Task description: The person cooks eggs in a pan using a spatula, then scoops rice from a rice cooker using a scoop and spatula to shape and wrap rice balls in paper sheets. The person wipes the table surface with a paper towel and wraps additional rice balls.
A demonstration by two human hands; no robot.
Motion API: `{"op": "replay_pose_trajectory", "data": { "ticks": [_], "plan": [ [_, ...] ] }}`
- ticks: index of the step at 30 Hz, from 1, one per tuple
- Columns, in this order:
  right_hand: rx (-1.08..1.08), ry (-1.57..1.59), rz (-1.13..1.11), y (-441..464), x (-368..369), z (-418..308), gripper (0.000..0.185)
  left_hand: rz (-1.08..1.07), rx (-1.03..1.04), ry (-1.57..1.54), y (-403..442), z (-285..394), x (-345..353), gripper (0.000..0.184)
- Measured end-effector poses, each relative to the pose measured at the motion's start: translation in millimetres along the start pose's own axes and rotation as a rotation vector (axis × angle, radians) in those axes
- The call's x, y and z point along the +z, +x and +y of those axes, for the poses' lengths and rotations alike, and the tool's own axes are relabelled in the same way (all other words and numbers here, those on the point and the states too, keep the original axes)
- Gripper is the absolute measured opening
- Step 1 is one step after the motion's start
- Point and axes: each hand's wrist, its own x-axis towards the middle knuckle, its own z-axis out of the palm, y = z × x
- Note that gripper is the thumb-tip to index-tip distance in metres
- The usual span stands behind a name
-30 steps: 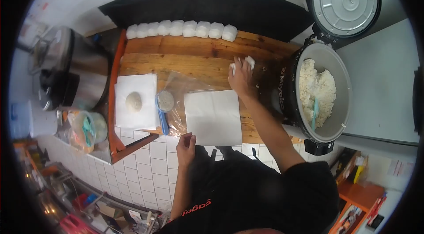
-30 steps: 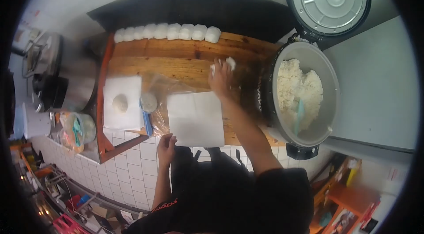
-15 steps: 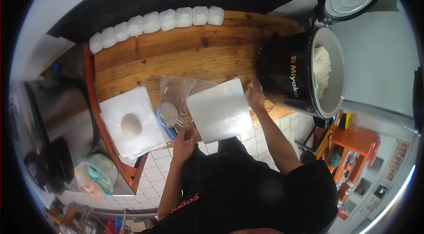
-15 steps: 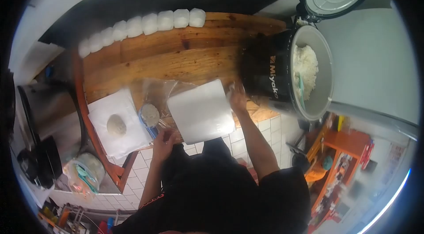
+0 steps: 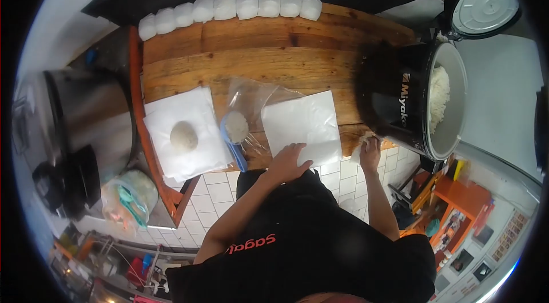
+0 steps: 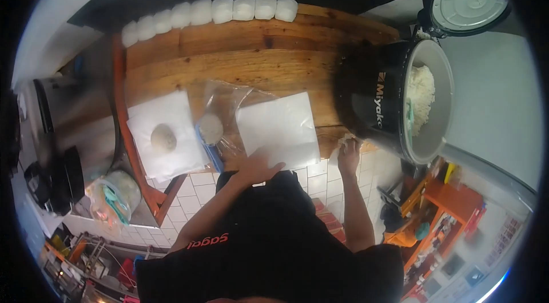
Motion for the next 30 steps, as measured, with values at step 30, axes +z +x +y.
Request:
{"op": "replay_pose_trajectory", "data": {
  "ticks": [30],
  "plan": [
    [-0.122, 0.463, 0.457, 9, -17, 92, 0.062, 1.206, -0.571, 0.249, -27, -128, 21, 0.048]
  ]
}}
